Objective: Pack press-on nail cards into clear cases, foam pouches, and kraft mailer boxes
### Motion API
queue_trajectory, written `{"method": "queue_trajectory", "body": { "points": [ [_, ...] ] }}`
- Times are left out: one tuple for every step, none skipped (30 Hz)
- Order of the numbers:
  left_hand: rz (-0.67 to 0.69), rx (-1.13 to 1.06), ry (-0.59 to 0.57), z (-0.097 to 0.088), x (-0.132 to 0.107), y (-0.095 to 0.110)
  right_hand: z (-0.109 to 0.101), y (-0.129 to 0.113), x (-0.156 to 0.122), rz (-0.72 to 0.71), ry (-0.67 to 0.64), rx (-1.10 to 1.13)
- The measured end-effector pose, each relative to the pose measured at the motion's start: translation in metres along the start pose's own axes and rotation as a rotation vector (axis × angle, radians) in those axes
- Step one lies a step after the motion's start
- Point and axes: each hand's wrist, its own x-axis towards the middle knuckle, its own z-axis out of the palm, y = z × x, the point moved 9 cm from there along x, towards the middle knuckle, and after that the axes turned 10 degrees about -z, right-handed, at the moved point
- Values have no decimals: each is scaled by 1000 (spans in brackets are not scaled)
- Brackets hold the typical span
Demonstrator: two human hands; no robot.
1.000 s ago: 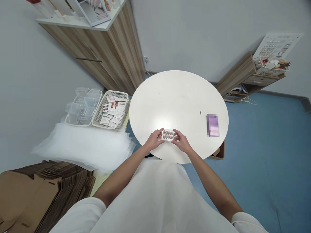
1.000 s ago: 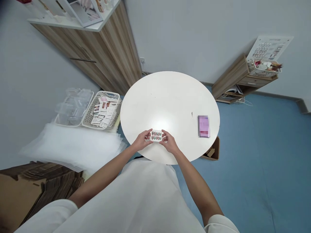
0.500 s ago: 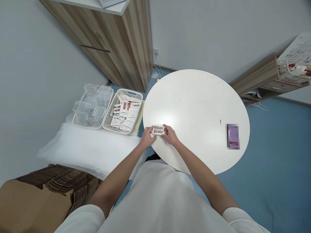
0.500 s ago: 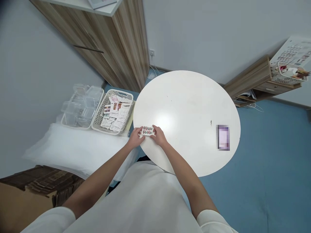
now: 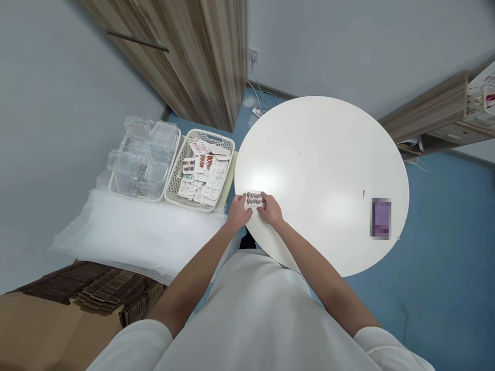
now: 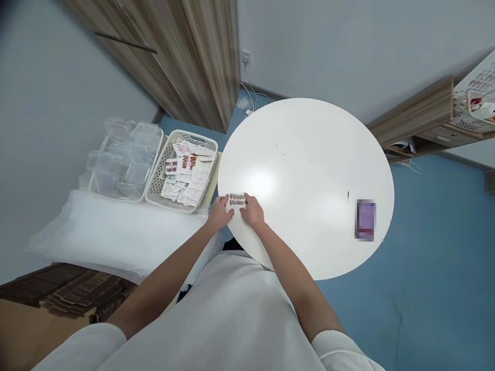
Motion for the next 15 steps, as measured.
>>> {"method": "queue_trajectory", "body": {
  "points": [
    [-17, -18, -8, 0, -1, -2, 0, 2, -4, 21, 23, 43],
    [-34, -43, -20, 0, -2, -3, -1, 4, -8, 47, 52, 97],
    [-47, -73, -32, 0, -4, -5, -2, 6, -13, 76, 83, 159],
    [-53, -107, -44, 0, -5, -6, -2, 7, -18, 103, 115, 225],
    [-54, -142, -57, 1, -7, -7, -2, 8, -23, 126, 144, 292],
    [-52, -175, -66, 1, -8, -7, -2, 8, -28, 144, 167, 355],
    [-49, -202, -71, 1, -9, -8, -1, 7, -31, 156, 185, 412],
    [-45, -219, -75, 1, -10, -8, 0, 6, -34, 163, 196, 460],
    [-42, -228, -77, 2, -11, -9, 1, 4, -36, 168, 203, 499],
    [-38, -231, -77, 2, -11, -9, 2, 2, -37, 171, 205, 530],
    [-32, -229, -76, 3, -12, -10, 4, 0, -38, 173, 204, 555],
    [-25, -225, -74, 3, -12, -9, 5, -2, -38, 178, 202, 576],
    [-17, -218, -72, 3, -11, -9, 6, -3, -37, 186, 203, 594],
    [-10, -212, -69, 2, -10, -9, 7, -3, -36, 199, 208, 610],
    [-6, -206, -67, 2, -9, -8, 7, -3, -34, 212, 216, 624]
  ]
}}
